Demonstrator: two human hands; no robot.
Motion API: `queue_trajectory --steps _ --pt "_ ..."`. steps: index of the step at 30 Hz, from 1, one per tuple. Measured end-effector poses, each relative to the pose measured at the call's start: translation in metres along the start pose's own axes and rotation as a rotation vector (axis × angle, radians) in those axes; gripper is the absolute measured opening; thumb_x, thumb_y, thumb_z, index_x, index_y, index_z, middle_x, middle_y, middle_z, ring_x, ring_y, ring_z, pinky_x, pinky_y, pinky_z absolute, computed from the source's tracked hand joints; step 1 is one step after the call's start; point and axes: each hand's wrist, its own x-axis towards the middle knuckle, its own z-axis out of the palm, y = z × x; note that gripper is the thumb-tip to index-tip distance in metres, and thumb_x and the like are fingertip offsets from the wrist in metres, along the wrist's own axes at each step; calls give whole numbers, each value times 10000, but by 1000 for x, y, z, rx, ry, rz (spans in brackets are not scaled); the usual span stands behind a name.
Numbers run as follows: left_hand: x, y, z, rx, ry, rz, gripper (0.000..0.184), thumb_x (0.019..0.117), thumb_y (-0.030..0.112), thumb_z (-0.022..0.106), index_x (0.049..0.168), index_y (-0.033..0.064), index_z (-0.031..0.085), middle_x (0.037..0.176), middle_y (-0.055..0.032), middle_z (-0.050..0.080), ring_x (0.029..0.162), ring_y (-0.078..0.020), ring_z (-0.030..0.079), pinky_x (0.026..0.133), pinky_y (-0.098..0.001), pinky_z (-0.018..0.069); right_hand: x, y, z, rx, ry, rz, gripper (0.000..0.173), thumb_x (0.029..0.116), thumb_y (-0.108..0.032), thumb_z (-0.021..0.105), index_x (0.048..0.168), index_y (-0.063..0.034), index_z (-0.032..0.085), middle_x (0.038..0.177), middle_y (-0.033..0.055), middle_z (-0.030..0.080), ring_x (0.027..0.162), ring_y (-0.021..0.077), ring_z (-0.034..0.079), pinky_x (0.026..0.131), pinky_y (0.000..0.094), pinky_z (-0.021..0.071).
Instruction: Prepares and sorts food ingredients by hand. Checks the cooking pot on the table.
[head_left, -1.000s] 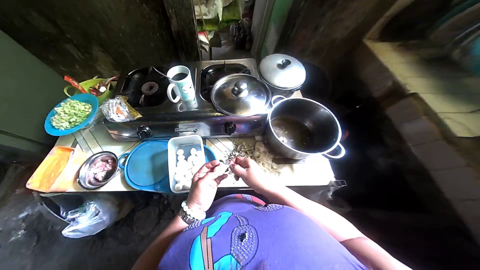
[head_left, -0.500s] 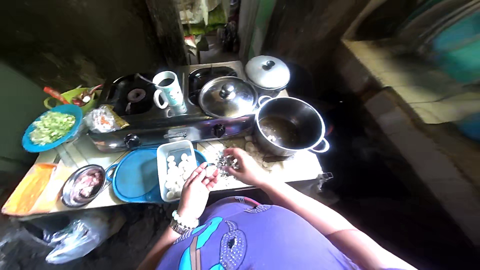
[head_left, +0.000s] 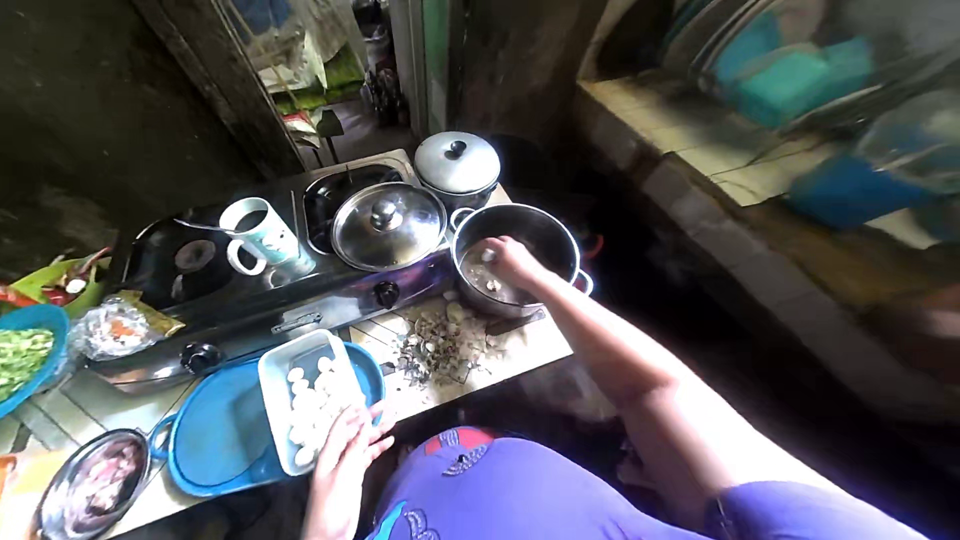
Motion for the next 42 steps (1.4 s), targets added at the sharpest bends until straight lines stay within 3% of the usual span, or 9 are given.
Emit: queue_trajectory --steps 4,10,16,23,27,30,34,37,42 --pt "-18 -2 -10 -23 72 26 356 1038 47 397 1380 -25 464 1162 -98 722 940 -212 746 813 -365 628 3 47 3 -293 -353 525 305 987 -181 627 1180 50 674 1271 282 644 1201 460 614 973 681 468" --pt "-34 -7 -11 -39 132 29 287 1031 23 383 1255 -2 560 1093 -64 748 908 -185 750 798 -340 628 10 37 2 -384 -464 481 299 1045 -157 523 1191 61 667 1289 269 646 1234 430 610 1004 642 462" --pt "-38 -11 -4 -36 164 29 257 1030 28 402 1204 -5 589 1053 -64 752 895 -173 746 798 -325 625 23 21 14 -468 -514 127 264 948 -131 714 1181 -7 704 1202 262 676 1160 468 630 942 687 483" --pt "-46 -14 -11 40 217 75 257 1018 38 461 1210 -46 611 1068 -87 743 903 -172 740 806 -320 620 15 11 10 -442 -376 225 306 1002 -153 604 1267 -17 675 1276 283 652 1223 497 595 992 711 438" --pt "-48 -23 -17 156 218 -28 256 1018 36 500 1224 -72 608 1164 -130 690 971 -142 701 855 -311 587 -27 -61 7 -142 -150 -230 346 992 -168 663 1299 -8 641 1171 233 698 1086 406 678 966 595 514" --pt "-42 -25 -22 238 97 -151 286 1030 73 532 1267 -71 601 1246 -178 641 1037 -177 672 909 -343 562 -63 -124 64 116 -302 -575 337 971 -181 671 1263 -13 679 1168 160 725 1018 247 714 934 429 565" --pt "-33 -23 -26 306 -20 -158 328 1040 111 540 1321 -55 581 1298 -191 624 1078 -184 664 963 -356 542 -60 -184 157 150 -359 -852 297 996 -182 629 1229 -11 696 1140 181 735 1069 332 708 997 545 511" --pt "-34 -18 -36 324 -8 -130 331 1038 118 547 1323 -44 588 1283 -179 634 1058 -169 668 954 -345 545 -44 -196 171 213 -316 -825 257 963 -118 659 1197 -37 727 1183 146 737 1178 330 660 1076 568 434" --pt "-37 -20 -52 257 55 -129 279 1036 79 519 1263 -56 608 1245 -161 644 1037 -161 680 908 -333 572 -51 -123 104 549 -278 -406 275 940 -107 637 1197 -11 662 1113 96 695 942 121 679 845 315 582"
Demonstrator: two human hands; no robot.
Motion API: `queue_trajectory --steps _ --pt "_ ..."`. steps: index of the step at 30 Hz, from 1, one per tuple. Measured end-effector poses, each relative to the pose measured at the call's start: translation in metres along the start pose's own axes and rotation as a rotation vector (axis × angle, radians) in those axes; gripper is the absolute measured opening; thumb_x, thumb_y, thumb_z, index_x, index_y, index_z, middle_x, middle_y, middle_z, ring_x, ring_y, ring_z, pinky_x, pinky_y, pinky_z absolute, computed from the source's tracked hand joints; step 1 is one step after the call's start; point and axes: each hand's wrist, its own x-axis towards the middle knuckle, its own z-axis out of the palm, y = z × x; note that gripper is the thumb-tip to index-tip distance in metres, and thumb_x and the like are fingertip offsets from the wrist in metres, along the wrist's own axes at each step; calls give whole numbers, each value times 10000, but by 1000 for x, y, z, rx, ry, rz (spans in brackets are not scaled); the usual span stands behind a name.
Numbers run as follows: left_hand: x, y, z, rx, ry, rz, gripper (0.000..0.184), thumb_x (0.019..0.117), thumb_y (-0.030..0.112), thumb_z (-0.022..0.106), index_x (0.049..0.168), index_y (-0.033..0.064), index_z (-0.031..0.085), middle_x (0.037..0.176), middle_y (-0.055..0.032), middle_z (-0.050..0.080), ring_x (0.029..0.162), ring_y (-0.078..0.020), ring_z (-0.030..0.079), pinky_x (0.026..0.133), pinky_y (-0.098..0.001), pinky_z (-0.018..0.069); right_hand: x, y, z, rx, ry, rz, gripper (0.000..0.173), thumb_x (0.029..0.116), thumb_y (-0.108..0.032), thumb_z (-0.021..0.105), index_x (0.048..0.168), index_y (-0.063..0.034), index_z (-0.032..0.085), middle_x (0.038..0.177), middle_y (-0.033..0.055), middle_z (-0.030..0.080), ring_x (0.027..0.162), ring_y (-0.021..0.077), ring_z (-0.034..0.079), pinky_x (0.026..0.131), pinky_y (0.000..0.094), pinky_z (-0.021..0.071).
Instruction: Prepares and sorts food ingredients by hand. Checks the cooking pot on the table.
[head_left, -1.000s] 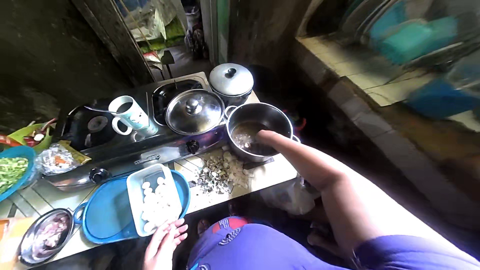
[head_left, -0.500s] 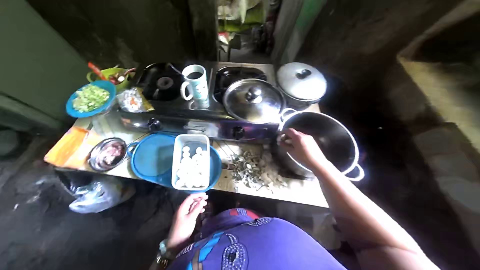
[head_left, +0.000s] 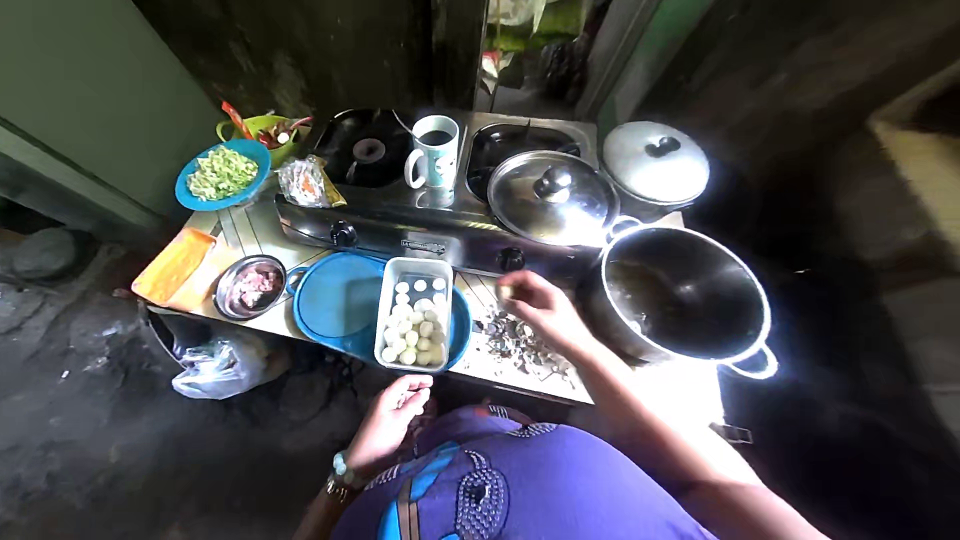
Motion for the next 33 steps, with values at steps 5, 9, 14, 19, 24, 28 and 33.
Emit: queue_trajectory --steps 5,9,14,19,24,28,33 --pt "8 10 -5 37 -86 87 260 1023 77 537 1234 -47 623 1195 -120 674 1003 -106 685 899 -286 571 -119 35 -53 -554 353 -135 378 948 -178 654 1246 54 677 1128 240 712 957 299 701 869 407 577" --pt "24 33 -2 132 -157 121 232 1029 84 547 1203 -40 638 1156 -101 680 989 -85 678 901 -260 562 -171 116 -55 -712 553 135 299 972 -66 631 1204 117 673 1193 344 664 1100 512 659 942 609 531" --pt "42 52 10 161 -249 175 215 1014 69 569 1189 -22 654 1134 -66 699 984 -82 692 900 -258 574 -178 129 -45 -799 669 150 335 997 -98 609 1261 101 665 1144 327 693 1053 532 672 915 637 528" --pt "56 55 29 103 -268 133 185 1013 30 553 1158 -31 650 1074 -67 711 934 -103 700 842 -271 586 -180 130 -43 -707 564 439 344 1012 -123 592 1319 12 669 1243 357 621 1158 592 568 960 695 461" --pt "58 54 35 87 -368 206 185 995 32 569 1148 -32 652 1073 -47 717 941 -88 701 864 -266 586 -180 123 -36 -765 603 424 369 1015 -156 584 1326 33 649 1206 337 655 1119 559 618 931 662 500" --pt "58 55 38 158 -365 238 202 1001 72 583 1161 -25 660 1080 -43 712 949 -58 690 880 -235 572 -175 113 -46 -726 560 526 386 1011 -157 597 1352 20 638 1246 372 610 1180 602 551 977 692 453" --pt "54 46 32 120 -292 227 188 1002 54 576 1145 -33 661 1064 -57 717 931 -65 696 865 -242 577 -172 131 -48 -734 468 587 388 1021 -166 577 1384 -42 635 1301 372 578 1214 602 525 990 692 437"
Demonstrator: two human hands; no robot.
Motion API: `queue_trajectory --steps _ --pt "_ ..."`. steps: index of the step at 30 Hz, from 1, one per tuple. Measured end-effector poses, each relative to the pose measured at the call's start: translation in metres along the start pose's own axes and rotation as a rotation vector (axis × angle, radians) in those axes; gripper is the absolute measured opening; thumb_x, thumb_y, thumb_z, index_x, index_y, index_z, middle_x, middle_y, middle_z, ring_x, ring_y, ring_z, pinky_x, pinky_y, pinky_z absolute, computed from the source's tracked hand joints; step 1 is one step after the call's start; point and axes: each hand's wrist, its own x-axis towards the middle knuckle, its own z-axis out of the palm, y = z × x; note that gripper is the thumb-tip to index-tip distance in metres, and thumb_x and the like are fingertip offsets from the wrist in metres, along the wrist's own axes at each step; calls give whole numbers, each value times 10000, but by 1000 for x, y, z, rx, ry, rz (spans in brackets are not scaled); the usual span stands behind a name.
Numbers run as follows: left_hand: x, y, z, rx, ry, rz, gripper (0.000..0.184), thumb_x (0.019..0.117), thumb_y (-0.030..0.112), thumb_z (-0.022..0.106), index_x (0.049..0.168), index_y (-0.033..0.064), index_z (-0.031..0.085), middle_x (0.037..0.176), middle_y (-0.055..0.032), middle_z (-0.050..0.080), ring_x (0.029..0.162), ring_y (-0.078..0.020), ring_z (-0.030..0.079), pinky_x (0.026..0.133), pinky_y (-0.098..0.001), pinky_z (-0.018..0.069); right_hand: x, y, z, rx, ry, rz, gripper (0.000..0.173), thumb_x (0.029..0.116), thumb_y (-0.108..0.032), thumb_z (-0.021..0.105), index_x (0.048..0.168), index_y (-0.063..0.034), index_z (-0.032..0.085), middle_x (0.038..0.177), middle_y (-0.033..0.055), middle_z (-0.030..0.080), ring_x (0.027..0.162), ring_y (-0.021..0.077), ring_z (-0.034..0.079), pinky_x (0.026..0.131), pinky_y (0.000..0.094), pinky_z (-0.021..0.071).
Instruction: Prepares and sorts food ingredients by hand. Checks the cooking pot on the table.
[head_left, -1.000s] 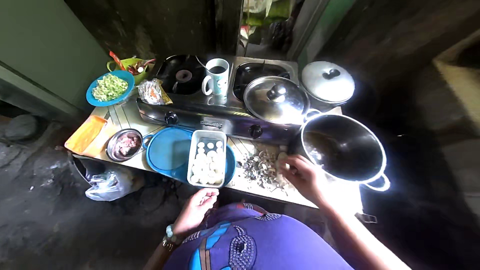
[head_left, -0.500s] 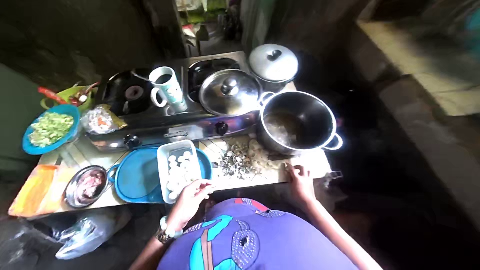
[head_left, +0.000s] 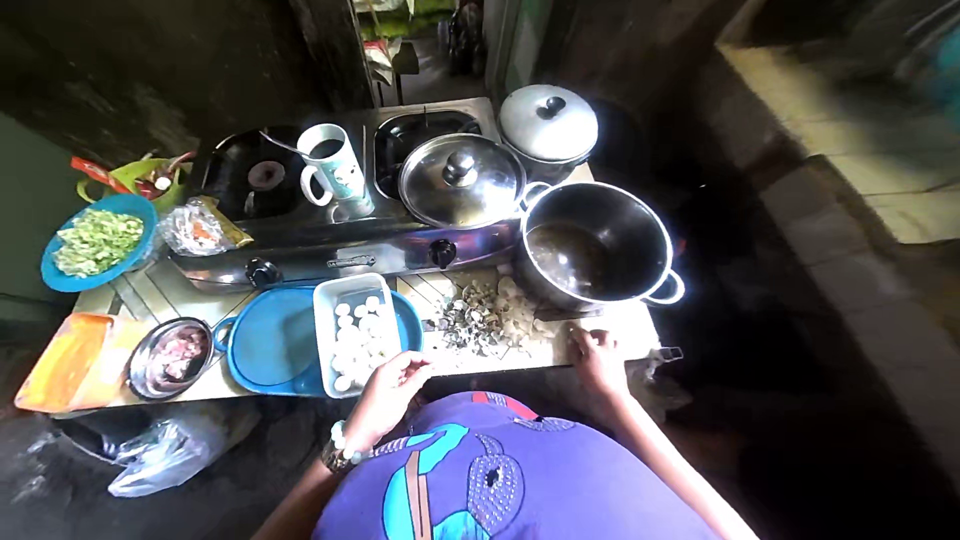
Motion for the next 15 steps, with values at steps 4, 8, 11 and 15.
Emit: queue_trajectory --steps 4,8,11,15 --pt "-9 -2 -1 -39 35 6 184 998 48 579 1145 -29 661 1071 -41 717 934 -53 694 870 -233 576 -5 -7 -4 140 242 -224 301 938 -94 655 1181 81 686 1152 324 677 1092 537 639 923 654 505" --pt "-12 -8 1 -36 84 -16 175 997 50 586 1135 -27 663 1043 -43 717 908 -48 691 849 -225 574 -3 -8 -2 171 80 -112 308 978 -113 655 1215 84 665 1152 306 684 1119 507 636 972 640 485" --pt "-15 -6 3 -53 79 19 179 997 53 581 1134 -28 664 1054 -38 716 925 -42 689 867 -224 572 -2 -9 0 167 211 -196 340 970 -151 669 1223 77 678 1132 295 703 1071 511 661 921 642 515" --pt "-14 -12 3 -27 83 16 191 1002 68 569 1134 -30 667 1069 -55 711 929 -51 684 868 -232 568 1 -1 3 142 154 -186 370 979 -180 677 1259 63 680 1223 323 666 1169 565 594 980 686 457"
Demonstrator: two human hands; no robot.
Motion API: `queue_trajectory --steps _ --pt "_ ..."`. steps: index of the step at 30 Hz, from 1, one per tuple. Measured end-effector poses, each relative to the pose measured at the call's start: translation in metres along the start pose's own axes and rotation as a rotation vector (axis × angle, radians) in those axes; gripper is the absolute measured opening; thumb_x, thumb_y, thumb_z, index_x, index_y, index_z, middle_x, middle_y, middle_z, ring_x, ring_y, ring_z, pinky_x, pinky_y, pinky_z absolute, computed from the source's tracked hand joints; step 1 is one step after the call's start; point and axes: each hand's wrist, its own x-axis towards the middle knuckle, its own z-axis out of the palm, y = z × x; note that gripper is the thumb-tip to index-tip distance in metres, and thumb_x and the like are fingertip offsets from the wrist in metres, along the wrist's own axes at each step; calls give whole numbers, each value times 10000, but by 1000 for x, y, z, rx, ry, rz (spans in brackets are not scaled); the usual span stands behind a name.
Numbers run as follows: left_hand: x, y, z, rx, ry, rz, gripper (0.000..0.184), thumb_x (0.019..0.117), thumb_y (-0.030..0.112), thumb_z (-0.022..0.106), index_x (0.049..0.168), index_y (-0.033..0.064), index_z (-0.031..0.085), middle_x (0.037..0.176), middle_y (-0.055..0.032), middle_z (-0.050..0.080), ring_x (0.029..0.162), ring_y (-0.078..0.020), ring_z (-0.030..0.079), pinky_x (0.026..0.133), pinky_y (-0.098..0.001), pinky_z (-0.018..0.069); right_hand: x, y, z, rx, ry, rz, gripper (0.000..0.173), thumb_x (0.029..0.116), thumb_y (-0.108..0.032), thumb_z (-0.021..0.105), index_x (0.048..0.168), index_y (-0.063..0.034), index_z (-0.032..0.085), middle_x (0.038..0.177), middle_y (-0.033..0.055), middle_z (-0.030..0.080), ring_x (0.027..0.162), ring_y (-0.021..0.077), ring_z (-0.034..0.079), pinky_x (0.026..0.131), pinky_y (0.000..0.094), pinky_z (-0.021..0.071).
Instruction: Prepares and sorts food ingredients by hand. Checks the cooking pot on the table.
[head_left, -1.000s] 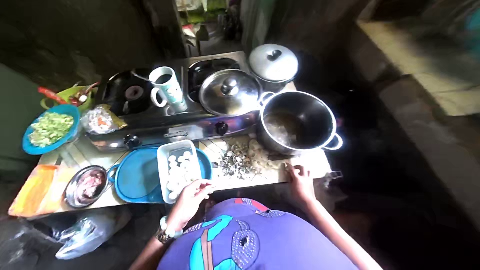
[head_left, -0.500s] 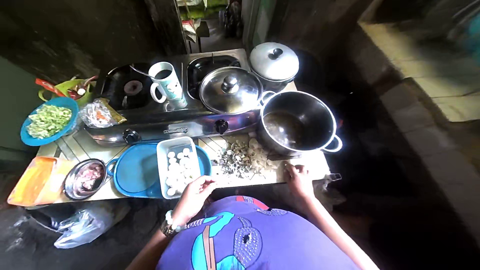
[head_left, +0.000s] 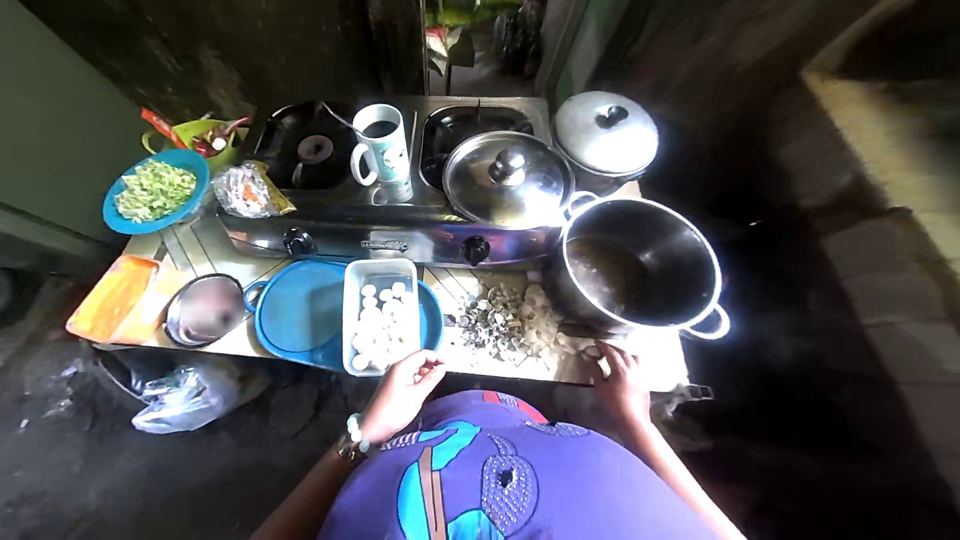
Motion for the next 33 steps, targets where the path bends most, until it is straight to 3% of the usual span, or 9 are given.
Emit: queue_trajectory --steps 2,5,8,10,13,15,20,24,33 --pt "0 2 1 4 -10 -2 203 1006 79 564 1144 -30 667 1083 -59 706 941 -47 680 878 -230 563 1 -5 -5 11 111 -71 378 976 -193 662 1222 94 673 1154 350 661 1068 555 635 897 671 503" --pt "-1 1 0 -10 -12 -18 189 1005 66 570 1137 -33 662 1066 -57 711 924 -57 688 864 -237 572 0 -3 -2 -81 -119 90 394 999 -158 625 1329 58 633 1277 373 602 1201 574 566 982 695 449" --pt "7 7 7 44 -7 6 212 1006 92 575 1151 -35 663 1088 -70 701 946 -47 669 880 -225 551 10 -17 -9 18 -75 74 396 981 -119 641 1324 77 623 1264 366 606 1096 530 633 922 653 505" --pt "11 13 15 94 -7 52 263 995 100 606 1206 -49 652 1166 -121 681 1006 -80 672 903 -236 554 12 -50 -15 181 -41 -28 442 961 -101 648 1338 120 577 1193 333 646 971 426 680 838 534 557" --pt "27 16 33 172 -2 202 453 933 111 708 1350 -38 610 1338 -211 603 1076 -153 675 905 -251 567 19 -105 -14 526 -124 -121 424 937 -151 700 1232 116 551 1011 159 687 834 133 682 739 272 578" --pt "34 18 45 195 -10 314 529 889 106 756 1371 -40 597 1365 -236 579 1115 -182 662 912 -258 564 20 -136 -9 751 -222 -139 356 894 -142 742 1127 71 578 926 53 686 786 40 666 725 218 574" --pt "39 15 49 120 168 449 309 875 47 762 1141 -94 695 1131 -180 698 981 -119 710 884 -237 591 16 -168 -9 883 -398 -180 228 964 -162 695 1103 12 649 957 2 735 840 8 694 797 210 590" --pt "33 16 38 27 132 320 341 889 63 759 1184 -86 679 1160 -143 695 984 -87 705 901 -232 588 23 -158 -13 640 -294 -445 255 987 -227 668 1065 -4 765 999 98 727 841 27 657 780 154 539" --pt "23 16 34 -57 99 245 309 899 23 727 1180 -90 669 1109 -117 707 921 -88 711 860 -251 605 31 -165 -27 520 -380 -562 209 970 -182 644 969 -21 777 916 89 723 803 22 643 755 138 510"
